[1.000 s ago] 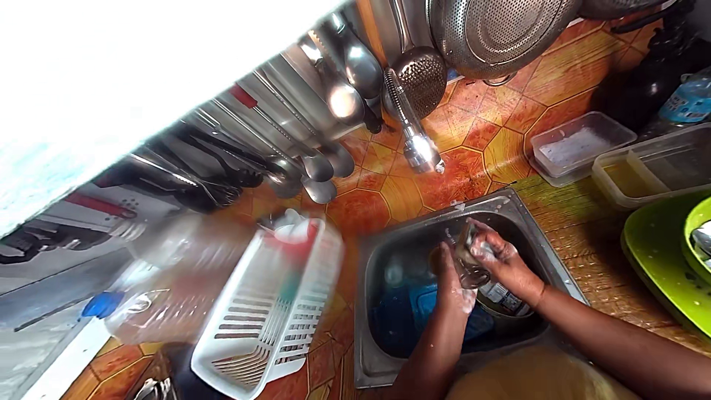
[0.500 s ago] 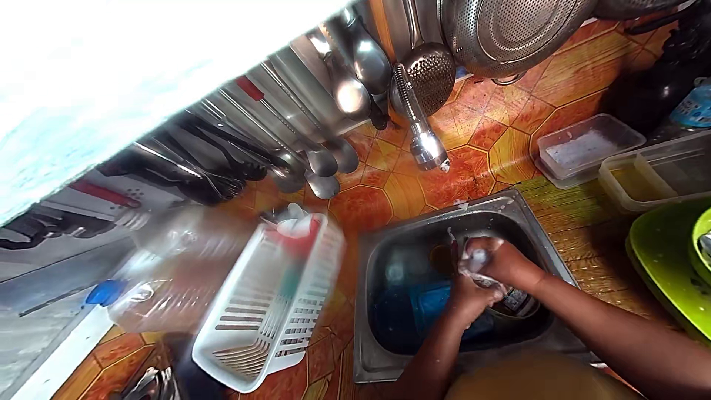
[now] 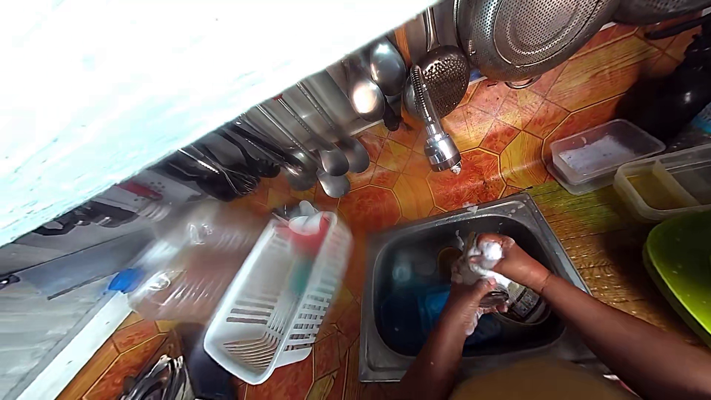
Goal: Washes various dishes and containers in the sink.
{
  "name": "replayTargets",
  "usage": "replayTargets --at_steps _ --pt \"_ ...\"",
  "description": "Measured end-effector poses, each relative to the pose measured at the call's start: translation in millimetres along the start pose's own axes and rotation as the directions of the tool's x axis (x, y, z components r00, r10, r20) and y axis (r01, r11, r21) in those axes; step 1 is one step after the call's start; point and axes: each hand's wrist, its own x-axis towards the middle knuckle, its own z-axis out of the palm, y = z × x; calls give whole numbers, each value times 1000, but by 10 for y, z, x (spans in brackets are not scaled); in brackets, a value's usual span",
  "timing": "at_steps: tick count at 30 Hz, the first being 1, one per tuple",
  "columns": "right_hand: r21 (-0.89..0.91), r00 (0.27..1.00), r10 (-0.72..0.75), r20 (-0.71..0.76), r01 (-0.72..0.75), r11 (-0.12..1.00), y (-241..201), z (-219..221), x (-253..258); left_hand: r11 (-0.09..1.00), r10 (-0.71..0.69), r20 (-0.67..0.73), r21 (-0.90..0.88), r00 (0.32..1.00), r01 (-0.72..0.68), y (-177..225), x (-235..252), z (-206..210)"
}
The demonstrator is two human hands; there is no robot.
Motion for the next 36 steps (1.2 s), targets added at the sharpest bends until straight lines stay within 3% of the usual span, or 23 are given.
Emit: replayTargets --at_steps 2,4,6,8,10,11,13,15,17,22,25,28,30,33,36 --pt "-449 992 4 126 54 892 -250 66 26 974 77 -52 219 996 -64 -87 40 59" --pt "-613 985 60 159 51 788 -408 129 46 972 95 -39 218 995 -85 -119 51 83" --pt "-459 990 83 115 -21 888 -358 62 107 999 48 1 25 999 -49 -53 16 46" --pt "-89 999 46 18 -44 995 -203 1 129 988 -16 41 -153 999 22 24 -5 -14" --pt "114 994 81 -71 -73 991 -159 53 76 959 -110 -2 -264 994 106 106 -2 -4" --pt "71 992 74 -104 -67 995 -164 110 33 945 -142 -30 -301 989 126 119 12 5" --pt "-193 996 7 -92 -24 981 -217 219 -72 912 -155 -58 -392 986 121 88 60 5" --pt "-451 979 -195 -54 150 880 -262 320 -173 884 -124 -64 -460 990 81 82 79 19" --pt "-580 927 -375 -32 288 762 -236 379 -245 860 -83 -82 -510 993 30 97 45 62" --pt "-678 789 -613 33 469 567 -13 458 -420 801 34 -71 -594 997 -70 103 0 46" --pt "-610 762 -646 35 528 590 155 393 -493 825 -25 -135 -563 991 -56 187 -13 60" --pt "-598 791 -608 -67 456 659 292 231 -489 866 -145 -261 -499 954 -5 288 -35 14" --pt "-555 842 -501 -199 325 766 298 120 -426 885 -195 -272 -463 942 50 330 -46 -45" --pt "-347 860 -186 -475 11 938 215 -23 -215 930 -211 -126 -332 969 159 252 -80 -75" --pt "-175 874 53 -483 -156 972 135 -152 -40 963 -180 46 -193 982 186 135 -85 -24"
